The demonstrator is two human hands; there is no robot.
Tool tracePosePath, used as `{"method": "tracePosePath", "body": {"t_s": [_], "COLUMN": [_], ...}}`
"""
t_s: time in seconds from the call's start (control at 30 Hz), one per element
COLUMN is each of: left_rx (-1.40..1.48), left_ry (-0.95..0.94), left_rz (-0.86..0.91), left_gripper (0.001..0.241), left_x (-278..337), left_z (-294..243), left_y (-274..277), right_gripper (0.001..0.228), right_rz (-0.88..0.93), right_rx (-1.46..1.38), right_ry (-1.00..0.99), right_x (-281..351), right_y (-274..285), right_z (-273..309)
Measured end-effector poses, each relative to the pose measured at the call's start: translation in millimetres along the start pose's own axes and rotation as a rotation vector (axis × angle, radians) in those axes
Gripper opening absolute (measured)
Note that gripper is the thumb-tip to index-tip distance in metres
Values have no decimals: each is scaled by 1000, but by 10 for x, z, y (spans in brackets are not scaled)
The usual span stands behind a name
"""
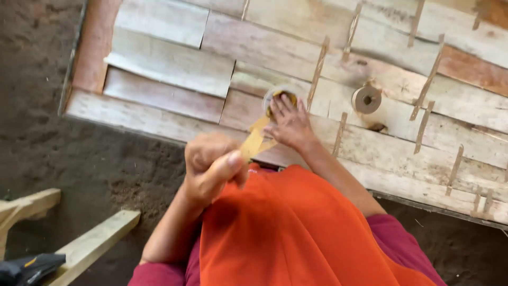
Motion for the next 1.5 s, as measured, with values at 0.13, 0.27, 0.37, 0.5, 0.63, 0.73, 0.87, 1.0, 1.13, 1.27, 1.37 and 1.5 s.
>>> {"method": "tracePosePath", "body": {"t_s": [0.13, 0.27, 0.37, 0.5, 0.63, 0.73, 0.87, 1.0, 1.13, 1.27, 1.37, 1.5], "left_rx": [-3, 84, 156, 359, 837, 845, 665, 661, 615, 320, 47, -182], "left_ry": [148, 323, 439, 666, 710, 925, 933, 982, 1033, 975, 886, 778], "left_rz": [-105, -94, 38, 287, 378, -85, -192, -90, -41, 47, 103, 136], "left_gripper": [48, 30, 29, 49, 55, 42, 31, 26, 28, 33, 23, 17], "left_x": [43, 130, 198, 164, -18, -304, -481, -244, -195, -380, -716, -1098], "left_z": [407, 954, 1144, 1406, 1792, 2505, 2617, 2421, 2594, 3091, 3487, 4007], "left_y": [106, 170, 147, 382, 669, 989, 1142, 904, 860, 1067, 1273, 1507], "right_gripper": [101, 49, 50, 43, 42, 35, 54, 56, 21, 21, 22, 19], "right_rz": [244, -21, -72, -353, -312, -333, -114, -387, -537, -541, -536, -466], "right_rx": [-138, -1128, -1564, -1591, -1652, -1537, -1100, -1096, -1488, -1507, -1474, -1532], "right_ry": [-99, -551, -594, -487, -473, -593, -897, -988, -1004, -1146, -1231, -1397], "right_x": [-1, -142, -368, -589, -617, -492, -206, -181, -168, -76, -64, -85], "right_y": [578, 1461, 1913, 2105, 1860, 1536, 1276, 1146, 665, 269, 70, -196], "right_z": [29, 92, 637, 967, 1327, 1405, 1442, 1325, 1327, 1397, 1437, 1532]}}
Point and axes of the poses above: each hand's wrist, its own x-axis away from the middle knuckle, its own y-axis out of the back of the hand, z = x × y, the point moved 8 cm from there along -x, towards the middle knuckle, and after that the axes turned 10 degrees about -z, right-handed, at the moved point
